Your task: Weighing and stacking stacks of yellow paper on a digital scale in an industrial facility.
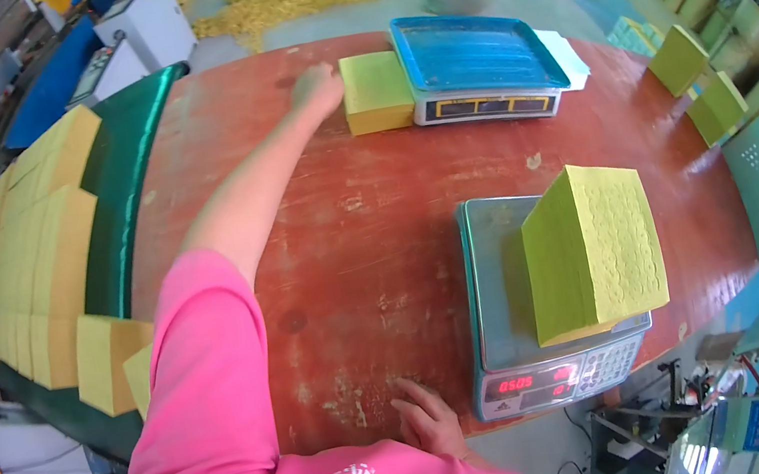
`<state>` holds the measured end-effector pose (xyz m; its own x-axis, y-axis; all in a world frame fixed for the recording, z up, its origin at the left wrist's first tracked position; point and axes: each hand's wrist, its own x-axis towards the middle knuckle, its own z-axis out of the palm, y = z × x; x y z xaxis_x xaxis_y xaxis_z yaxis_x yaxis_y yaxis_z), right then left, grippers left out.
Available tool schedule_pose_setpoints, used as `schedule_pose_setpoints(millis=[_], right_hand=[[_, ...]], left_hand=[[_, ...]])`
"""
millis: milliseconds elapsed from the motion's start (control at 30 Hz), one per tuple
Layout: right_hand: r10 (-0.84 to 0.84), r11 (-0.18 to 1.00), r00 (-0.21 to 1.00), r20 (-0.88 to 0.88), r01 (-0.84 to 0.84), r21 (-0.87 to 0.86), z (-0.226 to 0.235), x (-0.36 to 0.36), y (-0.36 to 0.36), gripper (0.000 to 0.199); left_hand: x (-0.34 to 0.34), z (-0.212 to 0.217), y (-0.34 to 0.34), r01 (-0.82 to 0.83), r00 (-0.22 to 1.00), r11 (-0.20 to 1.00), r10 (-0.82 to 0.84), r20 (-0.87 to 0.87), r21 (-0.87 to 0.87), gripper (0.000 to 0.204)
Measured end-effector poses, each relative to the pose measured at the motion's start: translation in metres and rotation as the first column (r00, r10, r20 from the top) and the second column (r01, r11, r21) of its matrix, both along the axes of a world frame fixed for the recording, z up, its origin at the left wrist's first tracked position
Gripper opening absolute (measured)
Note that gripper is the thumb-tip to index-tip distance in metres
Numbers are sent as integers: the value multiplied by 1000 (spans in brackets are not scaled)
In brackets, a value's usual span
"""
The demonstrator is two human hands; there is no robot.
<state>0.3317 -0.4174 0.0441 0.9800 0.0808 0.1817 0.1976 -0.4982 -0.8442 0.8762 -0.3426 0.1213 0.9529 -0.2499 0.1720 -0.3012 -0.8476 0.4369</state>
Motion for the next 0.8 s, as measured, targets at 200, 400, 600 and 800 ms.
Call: schedule_pose_setpoints(millis=[200,400,600,800], right_hand=[[-190,972,982,9,189,-137,3,5,12,32],[-186,974,983,-1,184,-128,2,8,7,29],[-191,972,970,150,208,-111,-4,11,-1,25],[-168,977,976,141,146,154,2,5,-7,23]], left_hand=[[47,-26,-73,-7,974,985,-32,225,174,37],[37,-72,-43,181,953,962,-223,207,204,45],[-66,-61,7,607,792,792,-595,137,-69,43],[-161,-59,43,560,791,819,-573,212,126,45]])
